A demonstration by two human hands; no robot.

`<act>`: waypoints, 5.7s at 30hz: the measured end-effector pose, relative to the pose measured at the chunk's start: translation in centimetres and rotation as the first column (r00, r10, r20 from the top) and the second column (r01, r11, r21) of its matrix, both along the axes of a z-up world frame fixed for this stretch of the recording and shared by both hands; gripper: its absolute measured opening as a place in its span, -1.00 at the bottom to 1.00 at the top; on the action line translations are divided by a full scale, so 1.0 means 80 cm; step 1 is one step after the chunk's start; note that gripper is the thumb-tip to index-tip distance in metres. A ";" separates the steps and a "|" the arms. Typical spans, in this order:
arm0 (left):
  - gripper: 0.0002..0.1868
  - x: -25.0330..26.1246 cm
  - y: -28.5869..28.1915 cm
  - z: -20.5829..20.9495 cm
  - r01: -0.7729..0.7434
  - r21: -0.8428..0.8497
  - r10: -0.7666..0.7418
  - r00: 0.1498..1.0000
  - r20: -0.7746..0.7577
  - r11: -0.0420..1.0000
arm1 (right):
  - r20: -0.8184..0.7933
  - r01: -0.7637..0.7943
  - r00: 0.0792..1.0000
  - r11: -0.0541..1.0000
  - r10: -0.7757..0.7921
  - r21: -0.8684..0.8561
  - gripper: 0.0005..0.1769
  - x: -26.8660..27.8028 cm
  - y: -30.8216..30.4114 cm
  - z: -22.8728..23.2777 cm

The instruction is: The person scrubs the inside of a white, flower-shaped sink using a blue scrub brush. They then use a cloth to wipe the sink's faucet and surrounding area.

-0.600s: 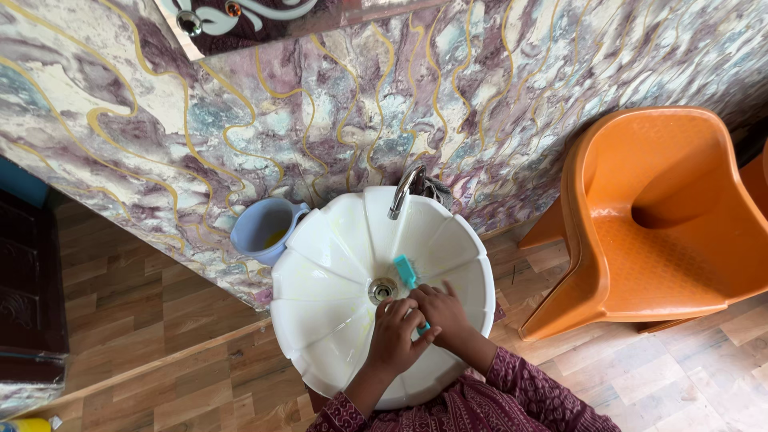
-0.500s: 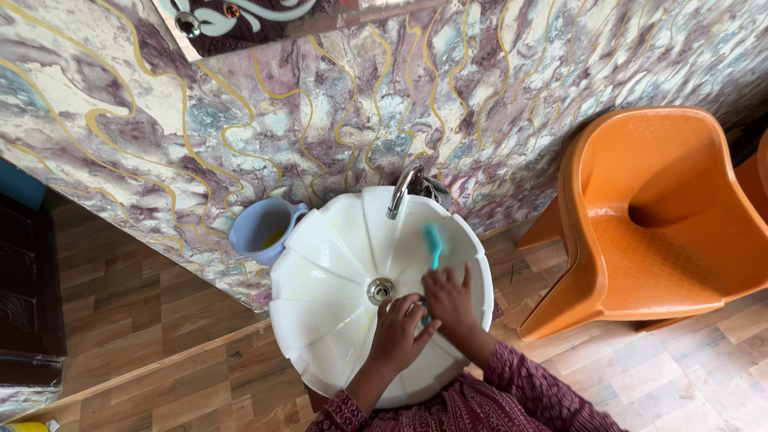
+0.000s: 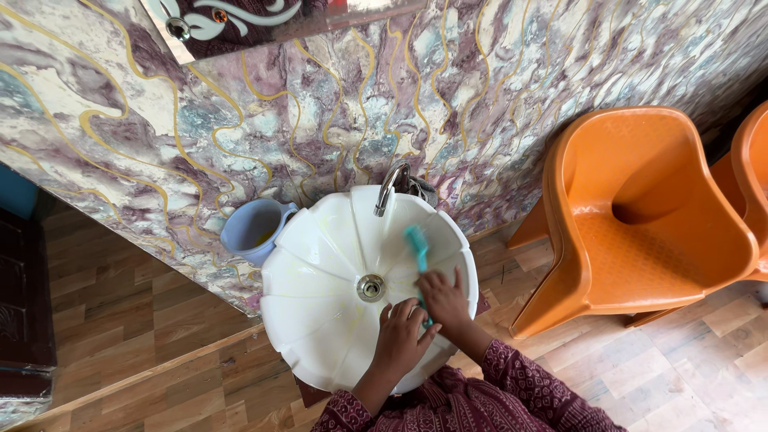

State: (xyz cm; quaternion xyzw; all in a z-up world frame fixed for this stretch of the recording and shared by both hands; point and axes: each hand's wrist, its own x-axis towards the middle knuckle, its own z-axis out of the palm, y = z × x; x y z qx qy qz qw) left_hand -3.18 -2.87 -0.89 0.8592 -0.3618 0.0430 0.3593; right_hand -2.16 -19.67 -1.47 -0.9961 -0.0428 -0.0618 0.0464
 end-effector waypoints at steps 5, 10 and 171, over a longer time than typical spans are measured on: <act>-0.62 -0.019 0.007 -0.003 0.075 0.017 -0.075 0.997 -0.015 0.997 | 0.120 0.054 0.991 0.998 -0.051 -0.022 -0.67 -0.030 -0.001 -0.021; -0.60 -0.003 0.003 -0.005 0.086 0.055 -0.089 0.994 0.056 0.995 | 0.106 0.014 0.994 0.999 -0.017 0.030 -0.58 -0.021 -0.004 -0.036; -0.57 0.131 0.127 -0.066 0.903 -0.047 -0.795 0.399 0.457 0.426 | -0.258 0.524 0.849 0.670 -0.462 0.526 -0.20 -0.076 0.195 -0.027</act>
